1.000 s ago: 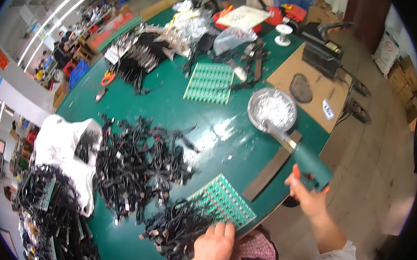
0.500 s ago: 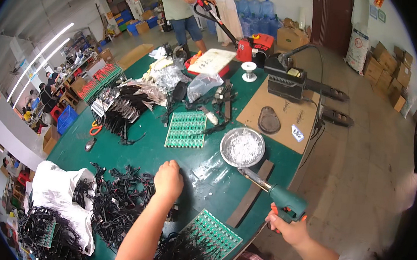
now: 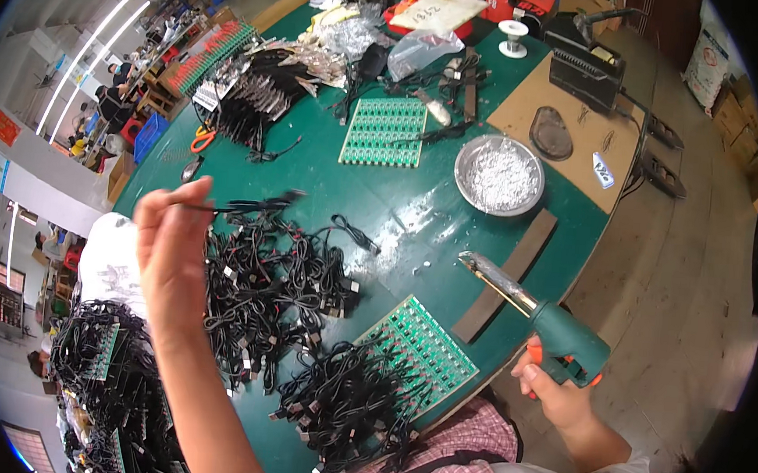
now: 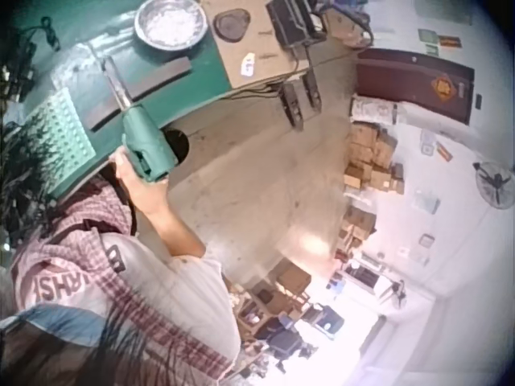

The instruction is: The person solders wires from USB cables onto a circuit board using a soldering gun.

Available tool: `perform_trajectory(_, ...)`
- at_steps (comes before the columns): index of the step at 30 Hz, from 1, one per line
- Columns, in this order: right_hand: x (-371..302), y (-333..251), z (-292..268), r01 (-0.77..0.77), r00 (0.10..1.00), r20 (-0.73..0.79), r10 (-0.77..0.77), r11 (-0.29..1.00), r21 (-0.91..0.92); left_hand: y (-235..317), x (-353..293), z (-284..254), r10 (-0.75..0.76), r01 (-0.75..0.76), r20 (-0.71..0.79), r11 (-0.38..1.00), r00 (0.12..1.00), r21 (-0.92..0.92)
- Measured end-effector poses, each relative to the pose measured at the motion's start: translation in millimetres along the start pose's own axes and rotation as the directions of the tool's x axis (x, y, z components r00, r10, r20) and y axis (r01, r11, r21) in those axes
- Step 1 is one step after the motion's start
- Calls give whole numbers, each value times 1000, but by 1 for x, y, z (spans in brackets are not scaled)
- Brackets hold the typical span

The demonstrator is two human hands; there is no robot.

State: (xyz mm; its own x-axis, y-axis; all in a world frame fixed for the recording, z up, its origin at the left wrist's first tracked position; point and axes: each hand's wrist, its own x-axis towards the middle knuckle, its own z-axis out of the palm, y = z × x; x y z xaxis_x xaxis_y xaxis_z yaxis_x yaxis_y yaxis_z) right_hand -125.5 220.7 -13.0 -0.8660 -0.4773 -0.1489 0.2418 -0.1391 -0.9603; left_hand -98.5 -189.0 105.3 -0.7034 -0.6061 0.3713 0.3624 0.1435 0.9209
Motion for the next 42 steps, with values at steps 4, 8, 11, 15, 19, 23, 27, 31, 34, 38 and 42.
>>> perform_trajectory(4,-13,-7,9,-134,991,38,131,987,85,76,-58,-16,149,-219,184,860,972,460)
perform_trajectory(8,-18,-6,14,-237,963,147,226,970,61,91,-142,55,-539,124,233,545,810,829)
perform_trajectory(11,-23,4,24,-284,912,263,316,947,-152,22,-197,72,-793,450,315,569,521,688)
perform_trajectory(15,-29,41,36,232,924,382,-18,820,-524,-4,-232,86,-774,570,253,608,581,553)
perform_trajectory(19,-30,51,38,304,922,351,-160,863,-404,-3,-233,91,-790,577,243,586,562,569)
perform_trajectory(23,-29,50,36,217,933,352,-69,890,-401,-6,-236,87,-747,529,261,631,611,568)
perform_trajectory(27,-28,52,32,351,893,421,-162,836,-423,-4,-233,80,-826,675,282,562,488,478)
perform_trajectory(31,-24,37,45,275,943,276,-183,897,-345,-3,-231,84,-854,715,214,515,473,474)
perform_trajectory(34,-27,42,34,280,922,369,-118,860,-426,-2,-228,88,-854,714,210,514,476,475)
perform_trajectory(38,-25,42,32,259,920,374,-116,896,-360,-4,-226,86,-841,676,304,540,447,501)
perform_trajectory(42,-18,20,36,-145,915,361,179,982,-119,1,-222,88,-879,774,315,468,358,427)
